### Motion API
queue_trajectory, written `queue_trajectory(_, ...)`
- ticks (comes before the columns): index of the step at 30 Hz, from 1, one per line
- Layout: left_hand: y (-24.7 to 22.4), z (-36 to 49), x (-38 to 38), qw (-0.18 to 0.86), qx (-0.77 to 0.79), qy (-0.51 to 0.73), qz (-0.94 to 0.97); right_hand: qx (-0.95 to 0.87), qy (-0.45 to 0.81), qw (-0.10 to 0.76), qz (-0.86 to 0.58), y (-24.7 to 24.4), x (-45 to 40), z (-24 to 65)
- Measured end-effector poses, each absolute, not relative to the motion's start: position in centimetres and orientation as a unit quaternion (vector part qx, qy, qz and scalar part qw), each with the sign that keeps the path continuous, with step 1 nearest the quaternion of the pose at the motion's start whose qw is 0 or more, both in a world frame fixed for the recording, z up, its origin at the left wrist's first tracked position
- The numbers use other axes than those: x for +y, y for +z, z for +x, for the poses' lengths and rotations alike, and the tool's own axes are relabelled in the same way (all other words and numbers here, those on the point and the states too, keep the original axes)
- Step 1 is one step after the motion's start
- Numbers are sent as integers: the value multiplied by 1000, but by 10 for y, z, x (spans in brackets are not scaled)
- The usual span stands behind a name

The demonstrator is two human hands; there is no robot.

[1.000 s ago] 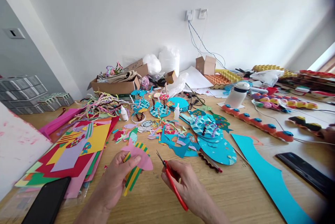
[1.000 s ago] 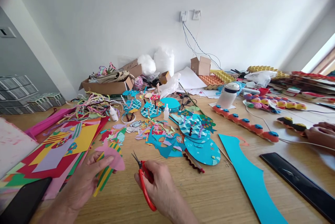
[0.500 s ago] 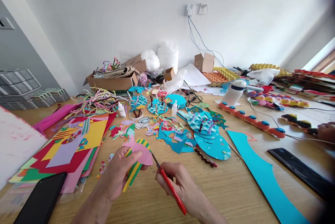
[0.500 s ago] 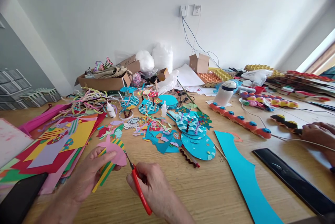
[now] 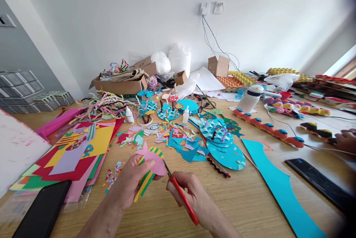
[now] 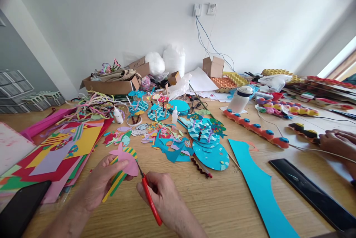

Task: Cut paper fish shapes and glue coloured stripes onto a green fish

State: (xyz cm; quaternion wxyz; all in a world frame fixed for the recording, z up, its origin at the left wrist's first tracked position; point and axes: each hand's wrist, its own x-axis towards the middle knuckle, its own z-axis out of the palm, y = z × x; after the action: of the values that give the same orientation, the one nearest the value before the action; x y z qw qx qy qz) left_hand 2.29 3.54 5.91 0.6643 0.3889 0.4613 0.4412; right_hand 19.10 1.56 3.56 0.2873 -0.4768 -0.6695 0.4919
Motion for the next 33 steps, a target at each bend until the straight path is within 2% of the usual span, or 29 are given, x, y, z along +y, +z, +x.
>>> queue_trajectory(33, 50, 32, 36, 672, 467, 438, 371, -634, 517, 292, -495, 31, 16, 191)
